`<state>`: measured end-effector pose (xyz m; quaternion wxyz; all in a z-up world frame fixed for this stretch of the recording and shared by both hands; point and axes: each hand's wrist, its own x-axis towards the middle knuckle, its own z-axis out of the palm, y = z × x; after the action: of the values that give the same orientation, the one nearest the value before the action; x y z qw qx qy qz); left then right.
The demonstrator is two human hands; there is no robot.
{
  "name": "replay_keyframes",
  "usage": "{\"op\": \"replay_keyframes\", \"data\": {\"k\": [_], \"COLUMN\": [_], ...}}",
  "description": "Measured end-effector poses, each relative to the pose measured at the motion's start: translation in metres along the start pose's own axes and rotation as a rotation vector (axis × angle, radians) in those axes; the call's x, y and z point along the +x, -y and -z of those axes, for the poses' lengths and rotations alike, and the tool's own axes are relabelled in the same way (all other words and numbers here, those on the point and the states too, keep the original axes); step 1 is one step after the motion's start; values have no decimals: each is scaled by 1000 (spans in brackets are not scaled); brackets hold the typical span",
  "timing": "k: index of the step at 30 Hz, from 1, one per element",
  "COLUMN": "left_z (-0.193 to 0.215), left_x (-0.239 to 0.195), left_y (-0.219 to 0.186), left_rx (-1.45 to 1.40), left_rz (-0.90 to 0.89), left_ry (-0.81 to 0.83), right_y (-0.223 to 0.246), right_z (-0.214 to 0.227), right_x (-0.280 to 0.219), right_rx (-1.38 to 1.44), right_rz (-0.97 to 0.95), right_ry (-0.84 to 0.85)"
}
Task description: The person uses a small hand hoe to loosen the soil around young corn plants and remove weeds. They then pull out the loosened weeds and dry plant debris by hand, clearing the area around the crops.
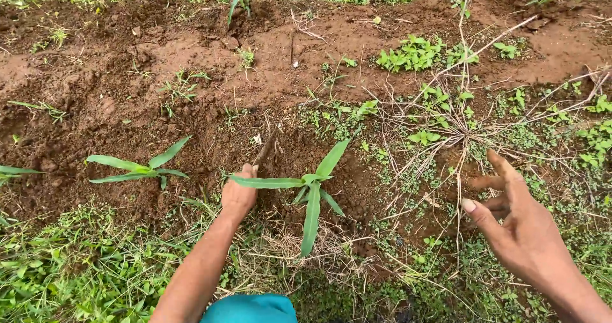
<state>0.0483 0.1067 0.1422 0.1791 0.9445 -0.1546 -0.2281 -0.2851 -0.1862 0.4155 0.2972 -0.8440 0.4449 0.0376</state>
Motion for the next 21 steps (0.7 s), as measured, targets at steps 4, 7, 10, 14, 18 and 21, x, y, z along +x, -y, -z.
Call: {"op": "replay_keyframes", "data": {"k": [4, 7, 10, 14, 18, 21], "left_z": [-7, -20, -32, -24, -23, -17], "left_x": [17, 17, 19, 3, 8, 1], "left_y": [-22, 3, 36, 51, 54, 33], "left_rx": [125, 769, 1013, 356, 132, -114], "left_rz": [11, -209, -381, -158, -59, 78], "left_ry": [167, 289, 267, 154, -77, -31], "right_y": [-5, 2, -5, 7, -7, -9], "right_z": [3, 4, 0, 7, 6, 9], "right_x": [-4, -3, 0, -5, -1, -6], "right_rx": [-7, 15, -16, -44, -39, 27], "right_rz": [-54, -75, -78, -112, -82, -115], "right_ry": [26, 44, 76, 110, 86, 60]}}
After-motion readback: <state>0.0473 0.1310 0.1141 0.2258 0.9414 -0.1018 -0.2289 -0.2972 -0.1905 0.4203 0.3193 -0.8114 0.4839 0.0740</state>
